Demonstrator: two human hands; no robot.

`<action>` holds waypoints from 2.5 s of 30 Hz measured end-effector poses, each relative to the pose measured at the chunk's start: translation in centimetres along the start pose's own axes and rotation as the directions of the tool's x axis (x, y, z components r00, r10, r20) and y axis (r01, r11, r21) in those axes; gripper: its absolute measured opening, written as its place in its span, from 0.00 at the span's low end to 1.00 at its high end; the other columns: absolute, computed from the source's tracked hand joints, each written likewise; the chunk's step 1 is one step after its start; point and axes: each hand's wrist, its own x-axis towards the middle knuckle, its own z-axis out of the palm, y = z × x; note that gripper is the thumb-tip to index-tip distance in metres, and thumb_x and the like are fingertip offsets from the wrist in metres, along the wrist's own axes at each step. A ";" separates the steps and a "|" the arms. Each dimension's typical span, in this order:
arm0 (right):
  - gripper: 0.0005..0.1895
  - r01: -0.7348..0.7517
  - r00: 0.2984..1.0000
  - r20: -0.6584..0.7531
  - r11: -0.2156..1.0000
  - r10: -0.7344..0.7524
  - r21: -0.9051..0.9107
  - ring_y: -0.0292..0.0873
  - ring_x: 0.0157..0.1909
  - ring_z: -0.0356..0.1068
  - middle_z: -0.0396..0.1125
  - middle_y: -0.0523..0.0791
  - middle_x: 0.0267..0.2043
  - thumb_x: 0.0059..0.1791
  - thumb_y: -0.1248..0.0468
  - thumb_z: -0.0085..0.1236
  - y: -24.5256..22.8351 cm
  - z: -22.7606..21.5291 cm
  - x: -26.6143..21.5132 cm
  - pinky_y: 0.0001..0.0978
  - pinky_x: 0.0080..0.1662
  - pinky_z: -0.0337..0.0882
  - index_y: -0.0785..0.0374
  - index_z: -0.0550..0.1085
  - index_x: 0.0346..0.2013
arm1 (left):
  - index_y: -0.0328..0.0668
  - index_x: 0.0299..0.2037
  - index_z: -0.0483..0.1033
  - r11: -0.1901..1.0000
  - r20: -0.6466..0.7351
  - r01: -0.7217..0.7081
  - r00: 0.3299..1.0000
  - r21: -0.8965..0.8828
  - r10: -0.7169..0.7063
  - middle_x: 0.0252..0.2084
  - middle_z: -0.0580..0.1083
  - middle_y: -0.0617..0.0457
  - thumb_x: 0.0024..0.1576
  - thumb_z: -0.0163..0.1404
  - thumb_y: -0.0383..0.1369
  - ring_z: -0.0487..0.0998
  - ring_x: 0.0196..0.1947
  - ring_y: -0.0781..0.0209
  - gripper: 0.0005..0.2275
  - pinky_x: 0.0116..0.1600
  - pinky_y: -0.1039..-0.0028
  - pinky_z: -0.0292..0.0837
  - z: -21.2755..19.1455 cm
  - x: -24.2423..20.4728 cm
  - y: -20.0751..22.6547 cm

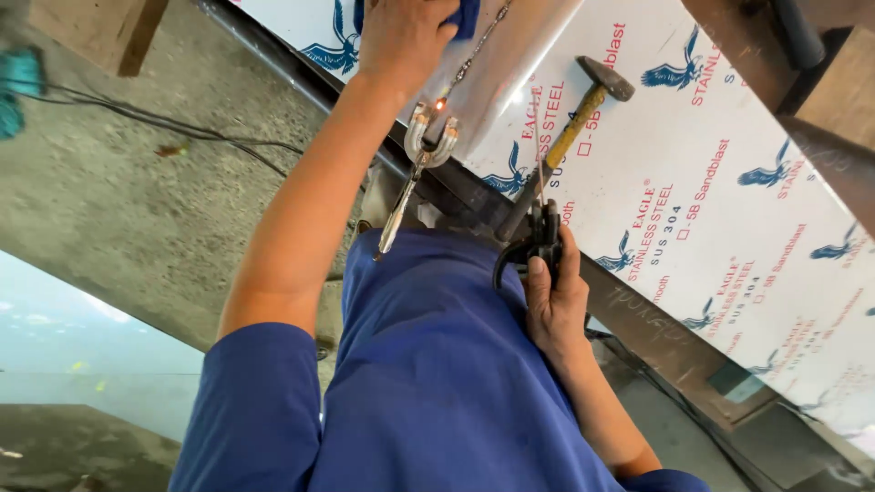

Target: The person TIG-welds a stainless steel pipe clamped to a workbench, striking an arc along the joint in several passes. Between welds they wipe the pipe with a blue cloth, tap the weld with a hammer, and reposition the locking clamp before resuming welding.

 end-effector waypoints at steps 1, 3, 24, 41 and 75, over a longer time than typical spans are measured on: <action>0.28 -0.026 0.999 -0.019 0.998 0.027 0.063 0.33 0.29 0.65 0.69 0.44 0.32 0.60 0.60 0.47 0.6 -0.3 -0.4 0.26 0.35 0.68 0.65 0.54 0.73 | 0.52 0.47 0.83 0.982 -0.029 -0.187 0.982 0.012 0.188 0.50 0.76 0.51 0.58 0.61 0.36 0.74 0.53 0.46 0.09 0.57 0.50 0.66 0.5 -0.6 -0.7; 0.28 -0.051 0.997 -0.046 0.988 0.059 0.143 0.32 0.28 0.64 0.68 0.42 0.31 0.60 0.60 0.46 1.8 -0.8 -1.0 0.25 0.33 0.67 0.65 0.54 0.74 | 0.51 0.44 0.84 0.924 -0.042 -0.382 0.923 0.036 0.383 0.53 0.77 0.53 0.55 0.61 0.33 0.74 0.53 0.47 0.07 0.57 0.53 0.67 0.2 -2.2 -0.5; 0.29 0.001 0.914 -0.390 0.960 0.112 0.279 0.33 0.32 0.62 0.66 0.44 0.36 0.62 0.61 0.49 8.0 -1.3 -4.8 0.27 0.35 0.66 0.66 0.55 0.75 | 0.50 0.38 0.86 0.759 0.169 -0.636 0.770 0.141 0.615 0.39 0.77 0.59 0.46 0.65 0.28 0.75 0.47 0.52 0.10 0.48 0.65 0.75 -0.8 -4.6 2.2; 0.45 -0.291 0.607 -0.787 0.893 -0.106 -0.345 0.50 0.43 0.60 0.54 0.49 0.45 0.54 0.73 0.64 15.4 4.7 -0.5 0.42 0.48 0.68 0.42 0.53 0.80 | 0.52 0.42 0.87 0.756 0.247 -0.643 0.757 0.122 0.605 0.44 0.77 0.57 0.50 0.66 0.33 0.74 0.52 0.49 0.10 0.47 0.60 0.74 -0.2 -4.1 0.5; 0.41 -0.408 0.612 -0.786 0.815 -0.091 -0.412 0.53 0.43 0.66 0.55 0.51 0.46 0.54 0.69 0.65 19.8 2.2 5.9 0.45 0.43 0.72 0.40 0.59 0.78 | 0.52 0.40 0.87 0.734 0.248 -0.660 0.746 0.158 0.617 0.42 0.77 0.55 0.48 0.66 0.33 0.76 0.49 0.48 0.10 0.46 0.61 0.77 -0.3 -3.4 0.9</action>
